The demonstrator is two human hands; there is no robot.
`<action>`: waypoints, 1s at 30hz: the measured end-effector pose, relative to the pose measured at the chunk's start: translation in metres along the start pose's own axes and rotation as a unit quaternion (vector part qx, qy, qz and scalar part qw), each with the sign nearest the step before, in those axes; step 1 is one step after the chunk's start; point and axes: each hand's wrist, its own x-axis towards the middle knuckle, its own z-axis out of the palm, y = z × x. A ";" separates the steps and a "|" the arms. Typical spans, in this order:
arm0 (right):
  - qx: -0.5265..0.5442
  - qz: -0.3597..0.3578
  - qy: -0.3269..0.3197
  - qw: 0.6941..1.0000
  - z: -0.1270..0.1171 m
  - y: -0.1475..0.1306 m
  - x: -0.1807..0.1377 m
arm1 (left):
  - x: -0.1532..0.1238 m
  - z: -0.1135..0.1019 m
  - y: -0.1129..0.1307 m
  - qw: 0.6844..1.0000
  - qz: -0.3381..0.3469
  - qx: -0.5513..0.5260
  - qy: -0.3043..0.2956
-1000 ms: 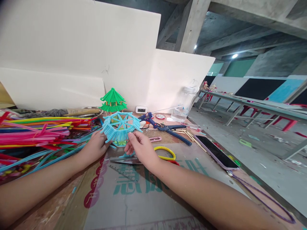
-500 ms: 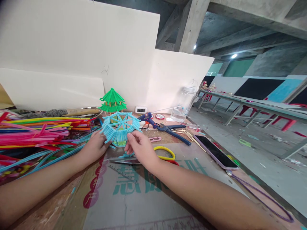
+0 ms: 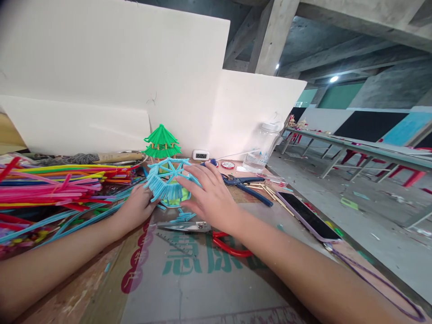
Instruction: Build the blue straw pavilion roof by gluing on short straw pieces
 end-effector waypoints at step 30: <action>-0.007 0.005 0.003 1.000 0.009 -0.004 -0.005 | 0.000 -0.004 0.004 1.000 0.003 -0.015 -0.005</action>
